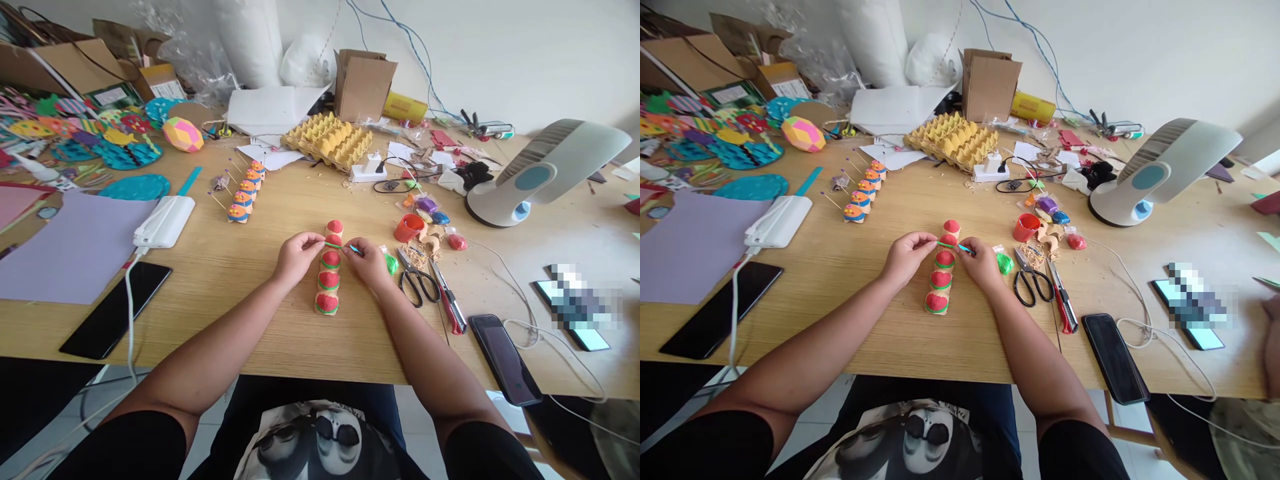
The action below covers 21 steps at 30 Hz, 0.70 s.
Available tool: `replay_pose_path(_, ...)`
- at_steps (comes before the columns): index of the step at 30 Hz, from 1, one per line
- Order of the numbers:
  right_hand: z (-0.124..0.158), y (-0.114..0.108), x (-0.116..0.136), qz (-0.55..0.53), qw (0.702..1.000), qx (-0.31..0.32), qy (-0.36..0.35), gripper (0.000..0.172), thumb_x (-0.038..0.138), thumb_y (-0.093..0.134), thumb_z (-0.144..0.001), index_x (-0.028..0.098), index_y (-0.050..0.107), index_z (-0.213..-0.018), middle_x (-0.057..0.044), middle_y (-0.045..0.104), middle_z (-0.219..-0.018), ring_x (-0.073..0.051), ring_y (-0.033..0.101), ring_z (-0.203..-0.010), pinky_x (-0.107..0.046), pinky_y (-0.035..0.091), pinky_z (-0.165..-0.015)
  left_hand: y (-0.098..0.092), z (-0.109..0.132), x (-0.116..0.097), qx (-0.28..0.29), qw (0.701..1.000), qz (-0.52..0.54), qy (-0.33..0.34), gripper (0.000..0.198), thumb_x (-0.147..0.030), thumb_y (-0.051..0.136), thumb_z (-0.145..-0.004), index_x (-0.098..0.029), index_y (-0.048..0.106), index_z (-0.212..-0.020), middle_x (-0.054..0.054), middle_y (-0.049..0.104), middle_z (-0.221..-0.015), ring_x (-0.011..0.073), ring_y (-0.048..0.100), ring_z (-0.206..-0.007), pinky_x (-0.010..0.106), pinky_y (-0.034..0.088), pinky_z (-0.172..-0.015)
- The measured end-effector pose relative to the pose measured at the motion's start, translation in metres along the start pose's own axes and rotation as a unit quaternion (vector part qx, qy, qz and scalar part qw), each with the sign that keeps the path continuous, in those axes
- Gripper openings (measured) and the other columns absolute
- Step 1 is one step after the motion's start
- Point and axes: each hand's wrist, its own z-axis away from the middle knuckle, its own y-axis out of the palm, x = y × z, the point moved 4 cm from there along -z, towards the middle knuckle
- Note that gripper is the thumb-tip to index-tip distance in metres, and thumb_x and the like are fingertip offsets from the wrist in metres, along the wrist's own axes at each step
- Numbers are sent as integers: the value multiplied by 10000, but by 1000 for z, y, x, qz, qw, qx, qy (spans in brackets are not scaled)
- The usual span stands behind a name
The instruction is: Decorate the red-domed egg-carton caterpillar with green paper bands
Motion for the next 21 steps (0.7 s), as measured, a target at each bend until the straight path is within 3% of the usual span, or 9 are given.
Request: replay_pose_path(21, -1, 6, -14, 45, 999, 15, -20, 179, 377, 682, -840, 213, 707, -907, 19, 665, -735, -149, 552, -657, -272, 397, -614, -1, -1, 4, 10, 999, -37, 7, 138, -281, 712, -811, -191, 760, -904, 50, 776, -933, 190, 700, -854, 329, 546, -840)
